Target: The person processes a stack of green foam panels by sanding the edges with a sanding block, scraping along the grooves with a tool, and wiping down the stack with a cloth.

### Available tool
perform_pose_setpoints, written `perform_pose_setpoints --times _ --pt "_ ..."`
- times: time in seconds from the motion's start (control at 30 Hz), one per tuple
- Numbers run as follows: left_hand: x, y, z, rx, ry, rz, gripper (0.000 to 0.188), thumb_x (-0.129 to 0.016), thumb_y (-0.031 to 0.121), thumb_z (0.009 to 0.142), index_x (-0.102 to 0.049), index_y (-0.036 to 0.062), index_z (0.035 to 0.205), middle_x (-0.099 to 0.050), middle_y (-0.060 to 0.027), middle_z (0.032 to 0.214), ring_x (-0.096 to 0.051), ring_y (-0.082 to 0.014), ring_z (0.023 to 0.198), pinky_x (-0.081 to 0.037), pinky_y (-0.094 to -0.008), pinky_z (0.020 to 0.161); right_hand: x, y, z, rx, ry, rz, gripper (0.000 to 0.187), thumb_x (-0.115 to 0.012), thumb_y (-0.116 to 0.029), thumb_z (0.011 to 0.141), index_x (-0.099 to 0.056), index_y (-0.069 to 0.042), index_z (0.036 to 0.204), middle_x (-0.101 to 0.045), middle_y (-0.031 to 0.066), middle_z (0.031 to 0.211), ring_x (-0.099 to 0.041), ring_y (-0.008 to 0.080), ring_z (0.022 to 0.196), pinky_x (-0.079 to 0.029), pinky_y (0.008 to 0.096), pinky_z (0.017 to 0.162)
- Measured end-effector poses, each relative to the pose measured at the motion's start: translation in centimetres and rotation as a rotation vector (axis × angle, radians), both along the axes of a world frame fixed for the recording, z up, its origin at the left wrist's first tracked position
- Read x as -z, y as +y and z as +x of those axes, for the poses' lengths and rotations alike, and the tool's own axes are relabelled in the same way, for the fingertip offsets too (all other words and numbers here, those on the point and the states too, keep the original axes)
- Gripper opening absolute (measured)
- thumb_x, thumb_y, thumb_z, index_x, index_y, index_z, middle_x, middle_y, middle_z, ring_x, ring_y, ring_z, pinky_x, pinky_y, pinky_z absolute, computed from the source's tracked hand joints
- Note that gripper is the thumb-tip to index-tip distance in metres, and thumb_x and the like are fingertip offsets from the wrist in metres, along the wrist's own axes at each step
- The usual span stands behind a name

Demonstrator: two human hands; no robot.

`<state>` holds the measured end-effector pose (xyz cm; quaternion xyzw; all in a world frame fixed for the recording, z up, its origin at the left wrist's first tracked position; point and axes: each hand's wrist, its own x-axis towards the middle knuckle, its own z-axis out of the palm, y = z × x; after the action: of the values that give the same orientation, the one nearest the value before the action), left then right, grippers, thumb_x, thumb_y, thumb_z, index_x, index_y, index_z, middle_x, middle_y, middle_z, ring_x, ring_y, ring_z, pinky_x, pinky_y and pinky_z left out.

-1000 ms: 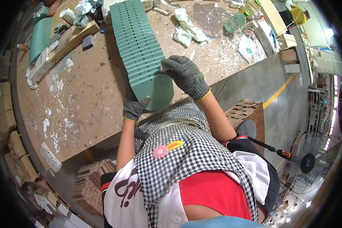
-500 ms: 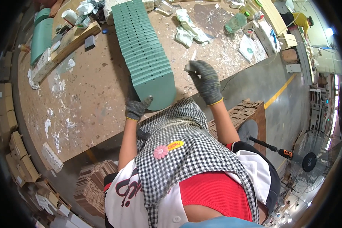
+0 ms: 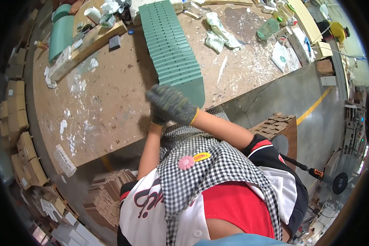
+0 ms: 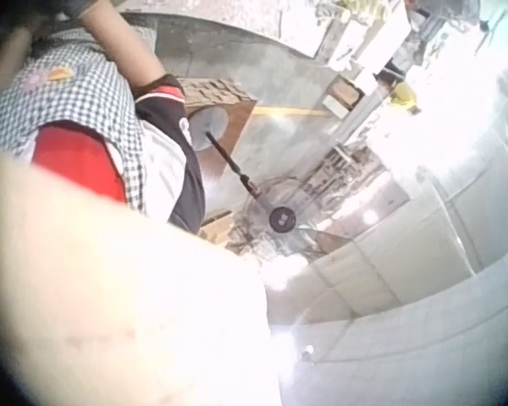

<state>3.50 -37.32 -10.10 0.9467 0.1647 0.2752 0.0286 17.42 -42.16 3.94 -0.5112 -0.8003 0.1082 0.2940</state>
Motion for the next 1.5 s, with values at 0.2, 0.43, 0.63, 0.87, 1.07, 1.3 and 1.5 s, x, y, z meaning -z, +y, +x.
perform_pose_setpoints --times 0.2,0.43,0.63,0.87,1.07,1.3,1.5 --pt "2.4 -1.6 -0.5 -0.281 -0.232 -1.028 0.096 -0.075 0.052 0.084 -0.032 0.0048 0.155 -0.048 -0.0198 0.15 -0.045 -0.0382 0.139 -0.035 -0.0475 0.117 -2.2 -1.2 2.3 0.149 0.236 -0.162 0.034 -0.072 -0.014 0.087 -0.063 -0.008 0.118 -0.066 0.017 0.11 -0.066 0.0366 0.099 -0.054 0.0458 0.086" --pt "4.0 -1.9 -0.6 -0.398 -0.141 -1.077 0.115 -0.081 0.06 0.075 -0.025 0.0044 0.158 -0.043 -0.0169 0.156 -0.043 -0.034 0.142 -0.034 -0.0428 0.118 0.9 -4.6 12.8 0.848 0.463 -0.081 0.036 -0.077 -0.017 0.089 -0.066 -0.002 0.12 -0.065 0.015 0.107 -0.068 0.0258 0.089 -0.058 0.0381 0.077" --pt "6.0 -1.8 -1.0 -0.393 -0.163 -1.111 0.112 -0.083 0.057 0.074 -0.03 0.0021 0.156 -0.049 -0.0181 0.15 -0.048 -0.0324 0.137 -0.037 -0.0422 0.116 1.9 -3.5 13.0 0.588 0.236 0.065 0.041 -0.075 -0.007 0.084 -0.065 -0.006 0.124 -0.063 0.0186 0.112 -0.063 0.0371 0.101 -0.054 0.0438 0.087" --pt "4.0 -2.1 -0.6 -0.363 -0.172 -1.178 0.103 -0.083 0.053 0.076 -0.036 0.0015 0.151 -0.051 -0.017 0.147 -0.051 -0.0298 0.133 -0.042 -0.042 0.112 1.7 -3.6 13.2 0.444 0.193 0.087 0.043 -0.074 -0.004 0.082 -0.064 -0.005 0.124 -0.064 0.0185 0.111 -0.063 0.0388 0.101 -0.054 0.0444 0.087" --pt "6.1 -1.7 -1.2 -0.328 -0.192 -0.884 0.094 -0.084 0.048 0.077 -0.041 0.0035 0.148 -0.056 -0.0171 0.141 -0.056 -0.033 0.127 -0.044 -0.0428 0.109 2.1 -3.8 13.6 0.583 0.338 0.084 0.044 -0.075 -0.004 0.08 -0.065 -0.005 0.123 -0.063 0.0184 0.112 -0.063 0.0379 0.1 -0.053 0.0439 0.087" --pt "4.0 -1.7 -0.5 -0.337 -0.158 -1.076 0.093 -0.083 0.047 0.079 -0.04 0.0035 0.149 -0.056 -0.0179 0.141 -0.056 -0.0332 0.126 -0.044 -0.0437 0.109 1.8 -5.3 13.5 0.704 0.473 -0.04 0.042 -0.077 -0.007 0.084 -0.065 -0.006 0.124 -0.064 0.0169 0.111 -0.066 0.0318 0.097 -0.058 0.0387 0.08" --pt "5.2 -1.3 -1.1 -0.284 -0.202 -1.007 0.093 -0.085 0.043 0.078 -0.039 0.0029 0.149 -0.056 -0.0176 0.14 -0.056 -0.0328 0.127 -0.045 -0.0427 0.108 2.3 -4.8 14.1 0.756 0.462 -0.008 0.036 -0.077 -0.009 0.087 -0.067 -0.003 0.121 -0.065 0.0166 0.107 -0.068 0.0283 0.089 -0.059 0.0379 0.078"
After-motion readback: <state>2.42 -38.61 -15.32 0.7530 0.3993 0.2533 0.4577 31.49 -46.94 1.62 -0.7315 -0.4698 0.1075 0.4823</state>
